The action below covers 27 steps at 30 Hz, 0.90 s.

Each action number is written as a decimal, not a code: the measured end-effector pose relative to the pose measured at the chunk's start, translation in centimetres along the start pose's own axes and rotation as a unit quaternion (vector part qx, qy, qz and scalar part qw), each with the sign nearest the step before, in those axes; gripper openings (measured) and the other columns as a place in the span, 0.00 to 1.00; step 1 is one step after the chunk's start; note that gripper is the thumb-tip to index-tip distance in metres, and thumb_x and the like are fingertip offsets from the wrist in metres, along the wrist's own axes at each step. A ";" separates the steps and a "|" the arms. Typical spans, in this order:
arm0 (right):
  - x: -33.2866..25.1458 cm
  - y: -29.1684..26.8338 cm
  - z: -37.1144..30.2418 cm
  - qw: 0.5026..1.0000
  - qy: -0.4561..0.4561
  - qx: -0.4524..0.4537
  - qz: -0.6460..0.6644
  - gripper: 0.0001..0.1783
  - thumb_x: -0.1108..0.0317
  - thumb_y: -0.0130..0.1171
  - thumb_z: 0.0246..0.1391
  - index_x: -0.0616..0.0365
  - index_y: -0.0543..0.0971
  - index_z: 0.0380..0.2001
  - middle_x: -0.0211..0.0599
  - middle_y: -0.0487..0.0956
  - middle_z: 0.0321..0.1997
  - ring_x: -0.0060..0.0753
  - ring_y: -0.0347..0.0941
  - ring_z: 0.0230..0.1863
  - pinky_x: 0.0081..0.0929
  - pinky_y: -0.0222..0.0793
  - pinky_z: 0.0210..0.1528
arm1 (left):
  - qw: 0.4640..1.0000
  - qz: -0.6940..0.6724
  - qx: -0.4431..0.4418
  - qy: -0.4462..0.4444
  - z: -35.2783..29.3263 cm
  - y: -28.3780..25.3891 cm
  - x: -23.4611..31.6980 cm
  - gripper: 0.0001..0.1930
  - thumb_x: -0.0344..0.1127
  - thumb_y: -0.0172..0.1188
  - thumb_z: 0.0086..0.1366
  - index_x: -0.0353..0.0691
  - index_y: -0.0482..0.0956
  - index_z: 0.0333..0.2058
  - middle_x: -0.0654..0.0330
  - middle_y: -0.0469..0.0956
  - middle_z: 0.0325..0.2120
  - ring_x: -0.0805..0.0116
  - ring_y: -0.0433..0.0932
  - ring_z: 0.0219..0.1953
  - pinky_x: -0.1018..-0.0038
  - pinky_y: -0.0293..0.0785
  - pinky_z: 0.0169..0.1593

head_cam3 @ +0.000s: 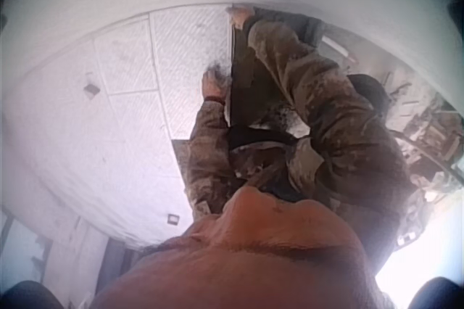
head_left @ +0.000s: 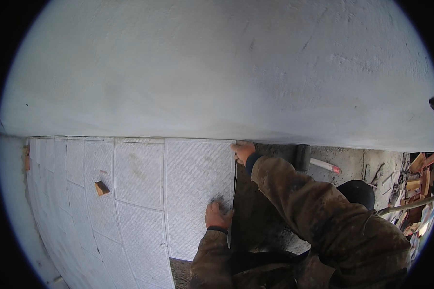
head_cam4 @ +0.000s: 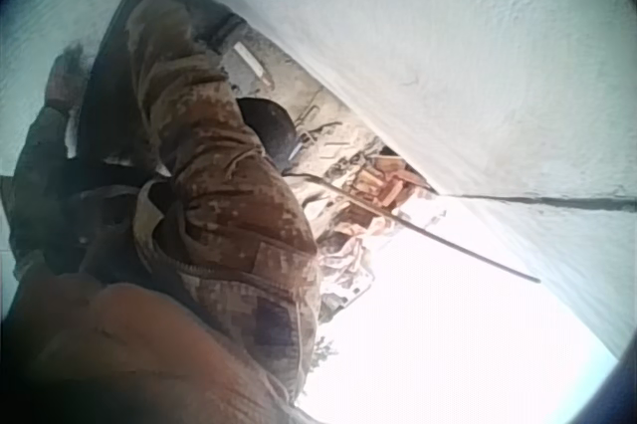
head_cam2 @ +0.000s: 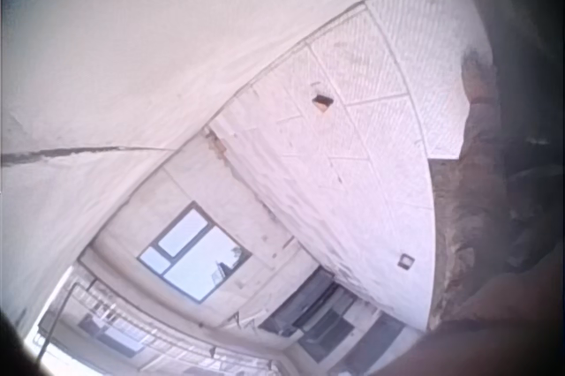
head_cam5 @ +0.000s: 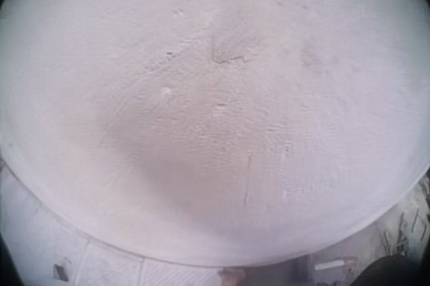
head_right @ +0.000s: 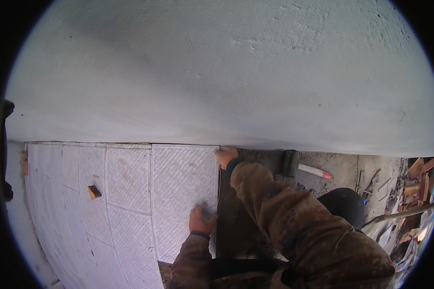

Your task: The person places a large white tile onto a bed of mortar on the floor, then uses a rubber mallet to tap it into place. They check alignment with a string line and adjust the tile position accordingly. The person also handles a blue foam sheet near the end of the clip.

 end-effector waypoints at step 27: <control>-0.4 -0.1 0.0 0.999 0.028 -0.013 0.016 0.15 0.66 0.66 0.62 0.62 0.82 0.49 0.37 0.77 0.29 0.29 0.68 0.22 0.29 0.56 0.17 | 0.975 0.203 0.083 0.028 4.9 6.9 3.3 0.06 0.39 0.58 0.65 0.45 0.75 0.32 0.53 0.81 0.32 0.49 0.84 0.33 0.53 0.81 0.34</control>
Point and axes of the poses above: each hand's wrist, its own z-axis towards the middle knuckle, its own y-axis out of the palm, x = y × z, the point moved 3 cm from there along z, towards the middle knuckle
